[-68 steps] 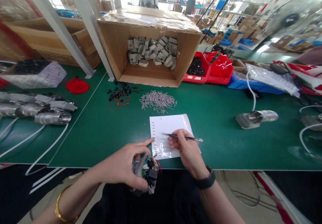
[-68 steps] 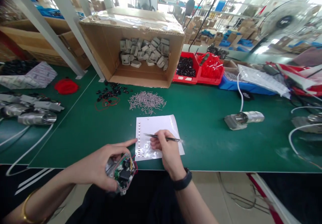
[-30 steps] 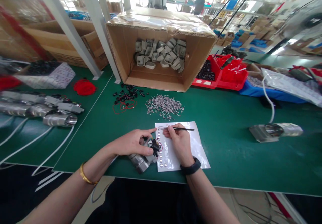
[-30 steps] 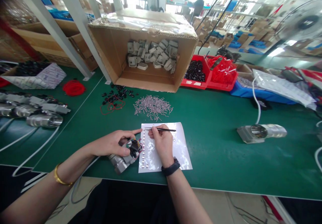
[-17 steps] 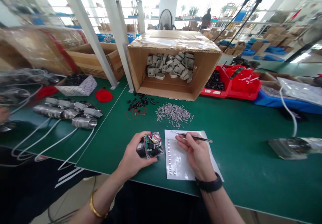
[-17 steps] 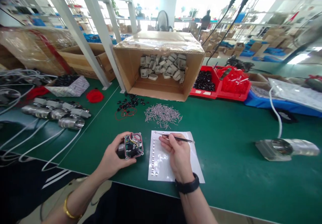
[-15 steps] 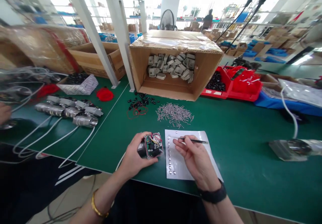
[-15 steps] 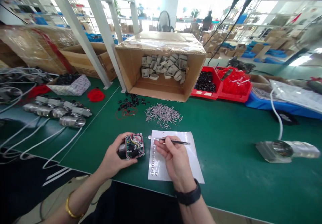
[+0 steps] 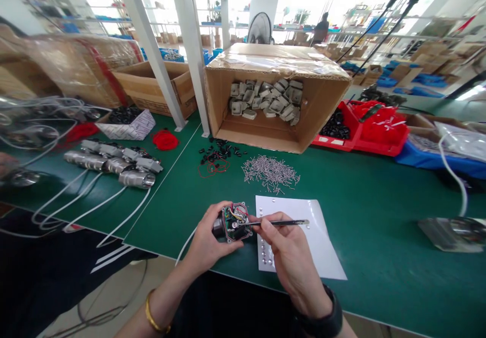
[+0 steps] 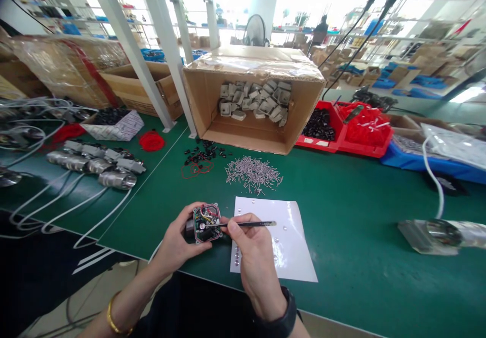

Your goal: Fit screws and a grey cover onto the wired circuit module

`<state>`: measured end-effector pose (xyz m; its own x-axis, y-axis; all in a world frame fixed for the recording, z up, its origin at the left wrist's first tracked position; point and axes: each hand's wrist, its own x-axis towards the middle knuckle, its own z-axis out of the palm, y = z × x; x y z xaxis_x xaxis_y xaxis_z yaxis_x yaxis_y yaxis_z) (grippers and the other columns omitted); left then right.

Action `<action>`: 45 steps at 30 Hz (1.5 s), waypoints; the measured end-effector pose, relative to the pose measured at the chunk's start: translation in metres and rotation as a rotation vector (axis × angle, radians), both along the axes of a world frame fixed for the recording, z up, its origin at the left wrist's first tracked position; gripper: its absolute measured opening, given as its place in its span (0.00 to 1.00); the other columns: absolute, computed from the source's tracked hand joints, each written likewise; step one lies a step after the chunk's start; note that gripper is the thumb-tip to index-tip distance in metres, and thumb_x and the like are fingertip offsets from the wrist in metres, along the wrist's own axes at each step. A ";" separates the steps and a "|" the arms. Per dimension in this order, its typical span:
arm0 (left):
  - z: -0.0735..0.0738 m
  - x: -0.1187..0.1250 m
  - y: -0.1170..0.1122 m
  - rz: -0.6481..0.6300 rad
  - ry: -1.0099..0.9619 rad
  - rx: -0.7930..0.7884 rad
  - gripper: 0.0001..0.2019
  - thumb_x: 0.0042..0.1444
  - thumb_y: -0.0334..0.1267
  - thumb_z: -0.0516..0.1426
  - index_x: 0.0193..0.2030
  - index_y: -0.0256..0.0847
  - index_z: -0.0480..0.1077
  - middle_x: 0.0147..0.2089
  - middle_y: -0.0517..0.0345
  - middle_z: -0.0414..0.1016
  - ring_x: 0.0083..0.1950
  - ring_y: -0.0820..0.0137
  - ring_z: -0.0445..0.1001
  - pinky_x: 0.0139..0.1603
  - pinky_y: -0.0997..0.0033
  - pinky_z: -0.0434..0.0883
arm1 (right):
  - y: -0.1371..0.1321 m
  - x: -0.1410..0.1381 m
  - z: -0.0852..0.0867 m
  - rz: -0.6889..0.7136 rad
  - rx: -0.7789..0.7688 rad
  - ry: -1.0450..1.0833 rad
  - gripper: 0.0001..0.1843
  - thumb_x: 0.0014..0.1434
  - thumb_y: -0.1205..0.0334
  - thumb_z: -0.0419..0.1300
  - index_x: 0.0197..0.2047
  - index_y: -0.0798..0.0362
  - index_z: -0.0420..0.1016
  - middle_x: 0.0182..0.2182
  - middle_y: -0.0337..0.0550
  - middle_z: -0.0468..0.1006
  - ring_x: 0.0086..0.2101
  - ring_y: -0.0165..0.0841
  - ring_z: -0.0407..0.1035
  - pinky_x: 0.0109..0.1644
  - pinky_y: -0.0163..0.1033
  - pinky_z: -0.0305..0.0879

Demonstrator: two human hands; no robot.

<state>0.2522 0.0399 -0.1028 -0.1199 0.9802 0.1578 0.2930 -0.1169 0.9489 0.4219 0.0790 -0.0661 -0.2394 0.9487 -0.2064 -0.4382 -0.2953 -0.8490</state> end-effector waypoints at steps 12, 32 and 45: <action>-0.001 0.000 0.000 0.004 -0.021 0.002 0.35 0.41 0.33 0.69 0.56 0.46 0.59 0.54 0.54 0.66 0.55 0.59 0.68 0.59 0.55 0.64 | -0.003 -0.003 0.004 -0.026 0.039 -0.121 0.18 0.44 0.52 0.72 0.30 0.54 0.72 0.30 0.44 0.79 0.36 0.36 0.73 0.45 0.41 0.65; 0.001 0.001 -0.001 0.025 -0.020 0.020 0.36 0.39 0.31 0.69 0.55 0.43 0.60 0.54 0.52 0.66 0.55 0.58 0.68 0.59 0.55 0.65 | -0.009 -0.005 0.002 -0.030 0.050 -0.120 0.15 0.48 0.54 0.70 0.31 0.53 0.72 0.32 0.44 0.79 0.37 0.38 0.72 0.48 0.45 0.62; -0.010 0.002 -0.001 0.014 -0.040 0.140 0.40 0.43 0.36 0.68 0.60 0.45 0.53 0.60 0.45 0.60 0.59 0.54 0.65 0.60 0.49 0.63 | -0.008 -0.004 0.004 -0.013 0.074 -0.154 0.15 0.49 0.54 0.70 0.32 0.54 0.72 0.34 0.45 0.80 0.37 0.36 0.72 0.46 0.42 0.64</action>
